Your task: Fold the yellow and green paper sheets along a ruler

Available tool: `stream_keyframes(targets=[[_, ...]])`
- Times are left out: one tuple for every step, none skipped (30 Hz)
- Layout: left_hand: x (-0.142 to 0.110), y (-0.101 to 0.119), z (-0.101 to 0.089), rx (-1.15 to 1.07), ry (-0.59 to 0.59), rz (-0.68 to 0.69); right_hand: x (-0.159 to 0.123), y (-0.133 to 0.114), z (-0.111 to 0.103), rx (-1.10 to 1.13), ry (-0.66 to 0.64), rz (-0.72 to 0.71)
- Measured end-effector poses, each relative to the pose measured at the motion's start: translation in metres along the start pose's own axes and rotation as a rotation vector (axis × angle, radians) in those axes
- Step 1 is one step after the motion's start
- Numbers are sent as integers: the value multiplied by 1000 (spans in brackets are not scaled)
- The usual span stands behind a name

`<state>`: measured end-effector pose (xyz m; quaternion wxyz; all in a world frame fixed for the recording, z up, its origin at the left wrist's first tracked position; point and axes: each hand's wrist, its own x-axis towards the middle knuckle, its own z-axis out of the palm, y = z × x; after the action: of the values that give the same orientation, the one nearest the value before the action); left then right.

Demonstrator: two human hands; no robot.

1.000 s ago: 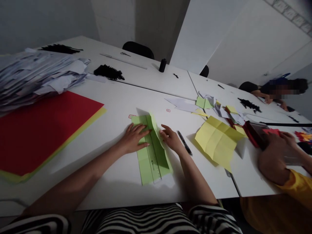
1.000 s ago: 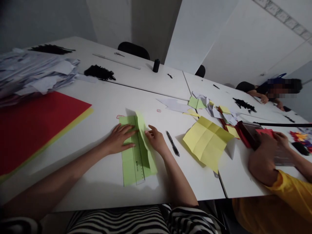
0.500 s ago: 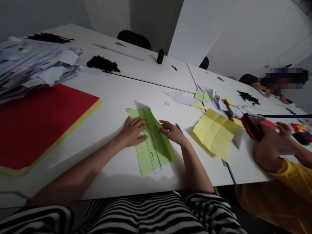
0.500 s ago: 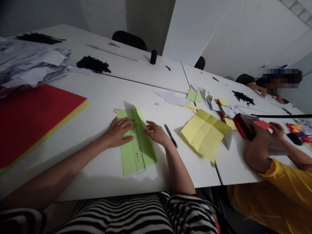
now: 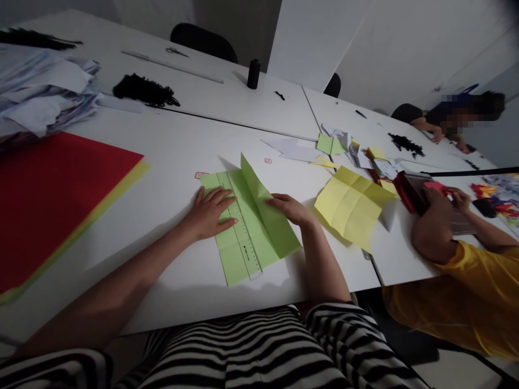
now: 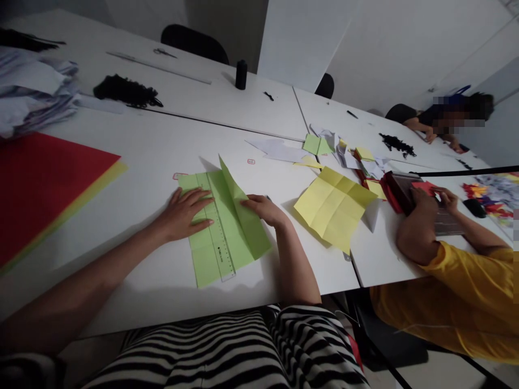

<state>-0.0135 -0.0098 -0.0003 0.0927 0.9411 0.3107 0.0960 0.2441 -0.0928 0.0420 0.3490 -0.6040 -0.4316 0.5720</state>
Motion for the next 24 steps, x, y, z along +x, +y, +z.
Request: stream_keyframes(targets=[[0, 0, 0, 0, -3, -2, 0, 0, 0, 10, -9, -3], [0, 0, 0, 1, -4, -3, 0, 0, -1, 18, -15, -4], [0, 0, 0, 2, -2, -1, 0, 0, -1, 24, -16, -3], [0, 0, 0, 4, 2, 2, 0, 0, -1, 27, -13, -2], [0, 0, 0, 6, 8, 4, 0, 0, -1, 29, -11, -1], [0, 0, 0, 7, 14, 6, 0, 0, -1, 32, -11, -2], [0, 0, 0, 6, 19, 8, 0, 0, -1, 33, -11, -7], [0, 1, 0, 4, 22, 9, 0, 0, -1, 34, -13, -14], [-1, 1, 0, 2, 23, 9, 0, 0, -1, 34, -14, -20], [-1, 1, 0, 0, 23, 8, 0, 0, -1, 34, -15, -21], [-1, 1, 0, 0, 23, 6, 0, 0, -1, 36, -13, -19], [-1, 1, 0, 1, 22, 4, 1, 1, -1, 39, -12, -17], [-1, 1, 0, 4, 21, 2, 1, 1, -1, 42, -11, -12], [-1, 0, 1, 6, 21, 1, 1, 1, -1, 44, -13, -9], [-1, 0, 1, 8, 20, 2, 1, 1, -1, 43, -11, -7], [-1, -1, 1, 9, 22, 5, 1, 1, 0, 42, -9, -7], [-1, -1, 2, 10, 26, 7, 1, 1, 0, 41, -6, -6], [-1, -2, 2, 12, 30, 11, 1, 0, 1, 40, -3, -3], [-2, -2, 3, 15, 35, 15, 0, 0, 1, 39, -2, -1], [-2, -2, 3, 18, 39, 18, 0, 0, 2, 37, 0, 2], [-3, -2, 3, 20, 40, 20, 0, 0, 2, 34, -1, 2], [-3, -2, 2, 21, 39, 20, -1, 0, 3, 30, -5, 1], [-4, -2, 2, 19, 37, 19, -1, 0, 3, 27, -11, 1], [-4, -2, 2, 16, 35, 17, -1, 1, 3, 24, -16, -1]])
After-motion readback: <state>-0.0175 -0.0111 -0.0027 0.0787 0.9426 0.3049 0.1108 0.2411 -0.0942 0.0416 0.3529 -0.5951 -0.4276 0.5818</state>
